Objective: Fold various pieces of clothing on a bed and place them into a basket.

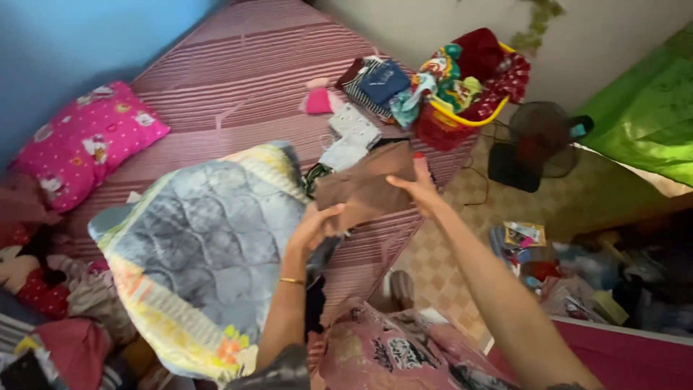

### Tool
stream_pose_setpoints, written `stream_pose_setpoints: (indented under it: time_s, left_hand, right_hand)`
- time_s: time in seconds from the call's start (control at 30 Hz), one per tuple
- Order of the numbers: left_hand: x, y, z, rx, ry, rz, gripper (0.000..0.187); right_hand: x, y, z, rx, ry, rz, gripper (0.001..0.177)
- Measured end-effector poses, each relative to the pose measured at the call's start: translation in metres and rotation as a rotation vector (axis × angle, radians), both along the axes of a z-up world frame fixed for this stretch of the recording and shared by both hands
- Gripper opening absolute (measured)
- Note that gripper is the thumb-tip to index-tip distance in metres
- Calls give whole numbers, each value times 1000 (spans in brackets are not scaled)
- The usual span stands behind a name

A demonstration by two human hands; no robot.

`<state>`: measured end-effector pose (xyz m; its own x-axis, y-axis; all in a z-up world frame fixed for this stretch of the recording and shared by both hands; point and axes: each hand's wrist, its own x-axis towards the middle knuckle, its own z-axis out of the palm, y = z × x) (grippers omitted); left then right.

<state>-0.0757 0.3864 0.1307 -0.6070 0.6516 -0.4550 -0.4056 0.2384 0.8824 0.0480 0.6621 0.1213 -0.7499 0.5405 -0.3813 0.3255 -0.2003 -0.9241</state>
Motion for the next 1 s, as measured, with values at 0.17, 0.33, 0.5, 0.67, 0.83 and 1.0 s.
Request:
stream_pose_setpoints:
  time_s: [0.17,0.33,0.5,0.67,0.83,1.0]
  left_hand:
    - [41,84,-20,226,-361,-130,79]
    - [58,166,-24,450,-691,-230,101]
    - [63,272,-26,30,-557,-230,109]
    - [78,353,-37,-2,-351,-273,90]
    - [76,398,-61,65,-189,-206,73]
    - [55,428,-50,73,-312,-47,64]
  right_hand:
    - [51,103,15,-66,-7,163,90]
    - [48,224,-10,182,-170,402,92]
    - [28,280,55,-23,-129,728,85]
    - [12,340,49,77,-154,800,76]
    - [-8,374,13,272,-89,771,74]
    - [-22,396,-91,0,15,111,89]
